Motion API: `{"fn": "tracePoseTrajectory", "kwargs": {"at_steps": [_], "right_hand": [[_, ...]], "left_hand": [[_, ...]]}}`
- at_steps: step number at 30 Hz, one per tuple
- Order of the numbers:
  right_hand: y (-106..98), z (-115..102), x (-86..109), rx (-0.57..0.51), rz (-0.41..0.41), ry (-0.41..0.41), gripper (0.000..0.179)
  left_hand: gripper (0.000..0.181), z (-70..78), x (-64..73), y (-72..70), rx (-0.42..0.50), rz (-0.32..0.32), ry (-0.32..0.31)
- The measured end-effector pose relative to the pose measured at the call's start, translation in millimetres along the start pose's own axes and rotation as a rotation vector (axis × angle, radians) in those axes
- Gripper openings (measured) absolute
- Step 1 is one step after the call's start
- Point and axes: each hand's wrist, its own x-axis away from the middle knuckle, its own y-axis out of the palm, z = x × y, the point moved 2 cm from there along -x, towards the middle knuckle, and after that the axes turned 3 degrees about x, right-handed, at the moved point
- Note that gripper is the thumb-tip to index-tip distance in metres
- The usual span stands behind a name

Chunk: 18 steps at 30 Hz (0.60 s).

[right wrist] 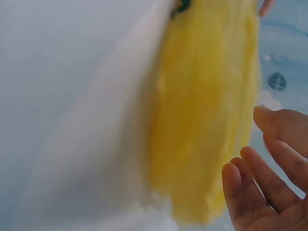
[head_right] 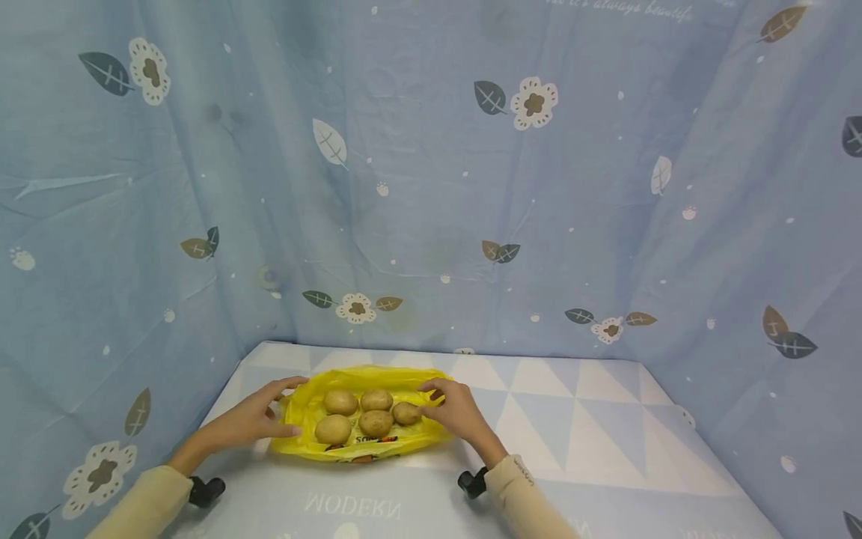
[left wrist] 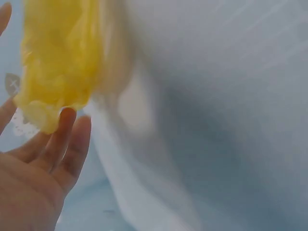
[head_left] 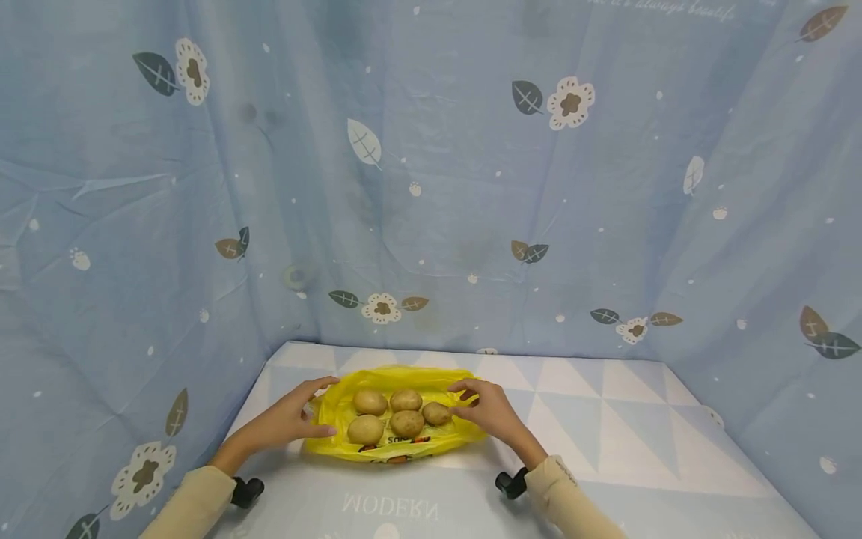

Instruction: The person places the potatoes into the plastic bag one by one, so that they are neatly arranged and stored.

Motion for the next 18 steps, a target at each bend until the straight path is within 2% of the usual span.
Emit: {"fn": "tracePoseTrajectory", "kwargs": {"at_steps": [5, 8, 10, 13, 18], "right_hand": [[-41.1, 4.5, 12.8, 0.024, 0.112, 0.074, 0.039], [-68.1, 10.2, 24.8, 0.074, 0.18, 0.111, 0.043], [-84.4, 15.0, 33.7, 0.114, 0.206, 0.128, 0.046], [-107.3, 22.4, 49.3, 0.187, 0.225, 0.137, 0.051], [-137.7, 28.4, 77.2, 0.296, 0.249, 0.12, 0.06]], "left_hand": [[0.071, 13.1, -3.1, -12.8, -0.119, 0.107, 0.092], [0.064, 22.7, -4.4, -18.3, -0.205, 0.18, 0.155], [0.062, 28.1, -3.9, -21.2, -0.272, 0.215, 0.175], [0.064, 36.7, -2.2, -23.0, -0.381, 0.252, 0.19], [0.074, 49.6, 0.8, -21.9, -0.572, 0.304, 0.274]]}}
